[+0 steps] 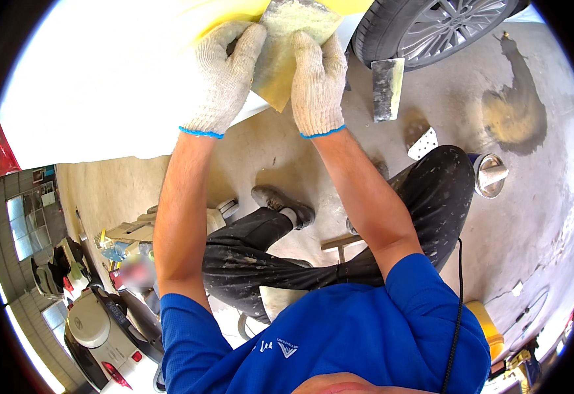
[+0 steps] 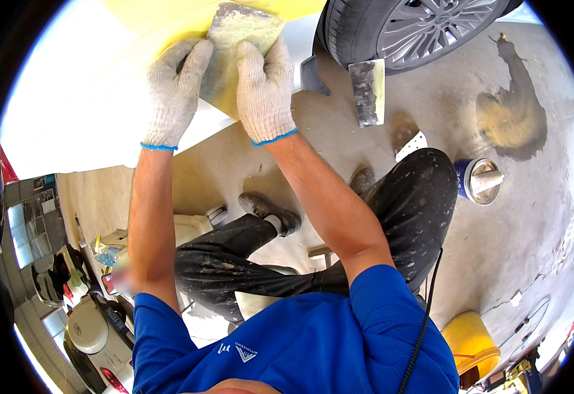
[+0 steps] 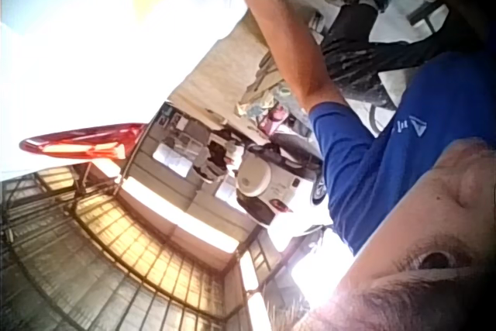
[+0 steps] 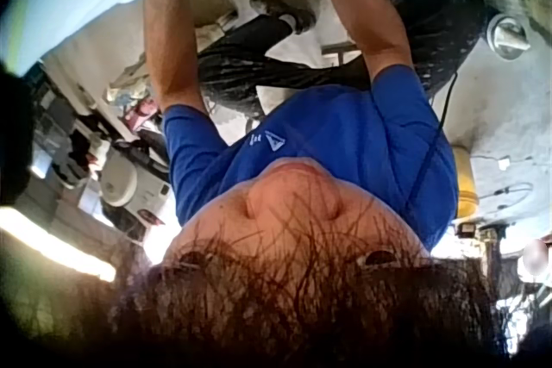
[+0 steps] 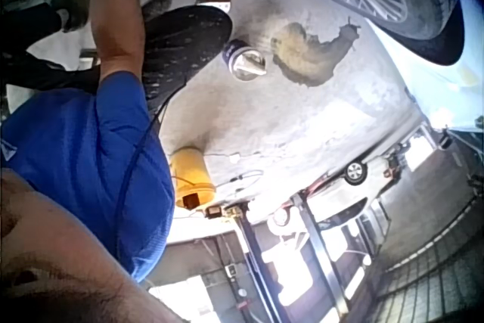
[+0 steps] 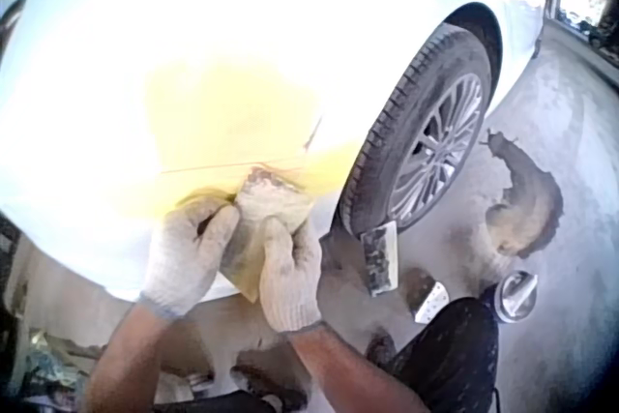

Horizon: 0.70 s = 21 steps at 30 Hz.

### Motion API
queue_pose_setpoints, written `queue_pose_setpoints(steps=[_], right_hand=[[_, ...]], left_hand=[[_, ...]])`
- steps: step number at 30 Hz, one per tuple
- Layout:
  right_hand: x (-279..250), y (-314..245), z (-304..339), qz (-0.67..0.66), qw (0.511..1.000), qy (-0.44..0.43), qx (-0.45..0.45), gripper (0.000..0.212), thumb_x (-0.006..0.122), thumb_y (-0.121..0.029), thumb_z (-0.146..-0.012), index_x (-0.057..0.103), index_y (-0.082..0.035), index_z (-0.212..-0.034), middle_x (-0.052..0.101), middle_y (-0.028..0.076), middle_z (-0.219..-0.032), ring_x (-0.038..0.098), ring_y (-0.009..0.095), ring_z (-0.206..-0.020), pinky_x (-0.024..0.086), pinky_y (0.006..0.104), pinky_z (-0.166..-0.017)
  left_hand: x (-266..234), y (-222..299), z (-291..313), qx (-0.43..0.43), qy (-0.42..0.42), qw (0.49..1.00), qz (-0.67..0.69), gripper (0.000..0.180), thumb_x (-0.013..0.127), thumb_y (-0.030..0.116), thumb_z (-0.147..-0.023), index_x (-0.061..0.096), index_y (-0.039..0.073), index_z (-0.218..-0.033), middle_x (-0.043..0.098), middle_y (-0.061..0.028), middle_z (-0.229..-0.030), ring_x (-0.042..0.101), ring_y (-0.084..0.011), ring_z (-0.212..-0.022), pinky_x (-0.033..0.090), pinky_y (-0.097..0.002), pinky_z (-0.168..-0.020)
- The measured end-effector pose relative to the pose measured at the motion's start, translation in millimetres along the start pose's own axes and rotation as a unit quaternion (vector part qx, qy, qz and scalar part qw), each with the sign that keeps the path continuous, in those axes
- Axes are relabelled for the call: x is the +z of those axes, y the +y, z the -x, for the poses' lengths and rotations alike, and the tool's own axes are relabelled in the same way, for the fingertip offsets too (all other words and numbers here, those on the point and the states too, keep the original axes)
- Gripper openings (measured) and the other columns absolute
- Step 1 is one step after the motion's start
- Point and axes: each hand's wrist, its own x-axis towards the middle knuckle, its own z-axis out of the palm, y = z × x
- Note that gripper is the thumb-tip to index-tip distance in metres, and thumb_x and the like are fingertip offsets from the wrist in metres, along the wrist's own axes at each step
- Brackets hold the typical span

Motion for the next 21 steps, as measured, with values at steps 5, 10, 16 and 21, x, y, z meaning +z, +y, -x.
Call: queue_pose_setpoints(steps=[5,10,16,21], right_hand=[[6,-1,0,0.005,1.0,0.004,-0.008,0.03,0.052,-0.012,-0.098,0.054,0.001,-0.125,0.061,0.005,-0.113,0.053,0.012,-0.1,0.046,0.0291,-0.089],[8,1,1,0.013,1.0,-0.003,-0.017,0.029,0.051,-0.011,-0.098,0.054,0.002,-0.124,0.061,0.006,-0.111,0.053,0.012,-0.1,0.046,0.029,-0.089],[11,12,1,-0.005,1.0,-0.024,-0.016,0.029,0.051,-0.011,-0.098,0.054,0.002,-0.124,0.061,0.006,-0.111,0.053,0.012,-0.099,0.047,0.0291,-0.088],[14,11,2,0.01,0.999,-0.036,-0.029,0.029,0.052,-0.012,-0.098,0.054,0.002,-0.124,0.061,0.006,-0.111,0.054,0.012,-0.098,0.047,0.0292,-0.087]], left_hand=[[-4,1,2,-0.007,0.005,1.0,-0.01,0.035,0.065,0.029,-0.096,0.071,-0.003,-0.109,0.069,-0.0079,-0.095,0.061,-0.0136,-0.087,0.05,-0.0291,-0.081],[-8,-2,3,-0.012,0.01,1.0,-0.015,0.036,0.065,0.03,-0.096,0.071,-0.003,-0.109,0.07,-0.0081,-0.095,0.061,-0.0135,-0.088,0.05,-0.0291,-0.081],[-13,-3,5,-0.016,0.024,1.0,-0.006,0.035,0.066,0.03,-0.095,0.072,-0.003,-0.107,0.07,-0.0072,-0.092,0.061,-0.013,-0.086,0.05,-0.0289,-0.079],[-18,-7,6,-0.012,0.023,1.0,-0.012,0.035,0.067,0.03,-0.095,0.072,-0.002,-0.107,0.069,-0.0063,-0.09,0.06,-0.012,-0.083,0.05,-0.028,-0.077]])
